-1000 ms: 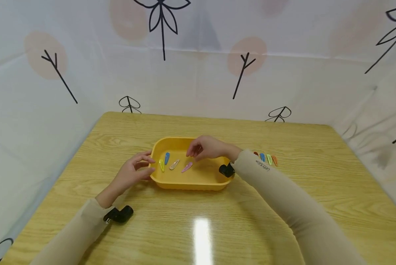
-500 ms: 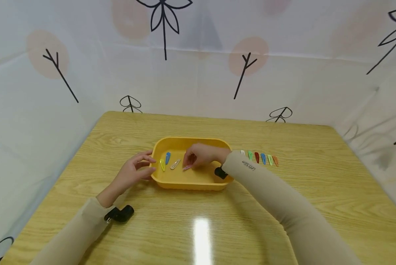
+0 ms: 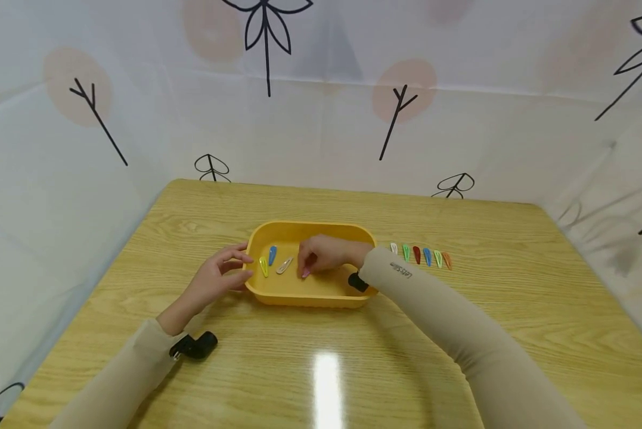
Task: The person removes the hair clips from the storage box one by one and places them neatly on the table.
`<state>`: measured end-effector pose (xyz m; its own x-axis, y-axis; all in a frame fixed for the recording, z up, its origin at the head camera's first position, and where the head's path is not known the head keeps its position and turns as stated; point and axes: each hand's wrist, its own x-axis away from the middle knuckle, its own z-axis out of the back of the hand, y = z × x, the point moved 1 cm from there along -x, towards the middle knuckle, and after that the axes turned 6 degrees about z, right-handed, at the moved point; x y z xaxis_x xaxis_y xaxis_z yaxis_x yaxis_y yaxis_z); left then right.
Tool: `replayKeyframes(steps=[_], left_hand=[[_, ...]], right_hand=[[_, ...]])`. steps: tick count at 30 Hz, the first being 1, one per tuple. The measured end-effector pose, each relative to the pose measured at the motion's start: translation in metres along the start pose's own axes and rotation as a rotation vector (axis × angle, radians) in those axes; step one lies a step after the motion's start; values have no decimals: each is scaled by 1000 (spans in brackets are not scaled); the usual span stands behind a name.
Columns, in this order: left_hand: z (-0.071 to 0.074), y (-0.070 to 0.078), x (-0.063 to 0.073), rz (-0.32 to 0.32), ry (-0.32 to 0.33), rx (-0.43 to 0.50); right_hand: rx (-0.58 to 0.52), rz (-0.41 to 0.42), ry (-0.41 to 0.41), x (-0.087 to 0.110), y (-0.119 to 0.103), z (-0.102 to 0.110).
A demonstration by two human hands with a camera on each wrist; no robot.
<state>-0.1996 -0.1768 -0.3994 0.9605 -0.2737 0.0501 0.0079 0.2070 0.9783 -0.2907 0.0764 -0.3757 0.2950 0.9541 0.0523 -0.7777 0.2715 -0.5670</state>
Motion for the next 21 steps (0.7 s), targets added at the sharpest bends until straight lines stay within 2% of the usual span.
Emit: replayKeyframes(steps=[3,5,9,12,14,17,21], left_hand=[[0,-1,0,-1,2,2],[0,-1,0,-3,2,4],[1,-1,1,-7,1,9],[1,-1,1,-7,0,11],[0,0,1,-7,-1,14],[0,0,1,-7,-1,17],[0,0,1,-4,0,17]], right_hand=[[26,58,38,2,-1,1],[40,47,75,4,-1,2],[31,-106,127,5,-2,3],[14,-220,114,4,-3,2],[13,-254,97,2,-3,0],[11,-253,88,1,-2,-1],[1,-212,86,0,-1,-1]])
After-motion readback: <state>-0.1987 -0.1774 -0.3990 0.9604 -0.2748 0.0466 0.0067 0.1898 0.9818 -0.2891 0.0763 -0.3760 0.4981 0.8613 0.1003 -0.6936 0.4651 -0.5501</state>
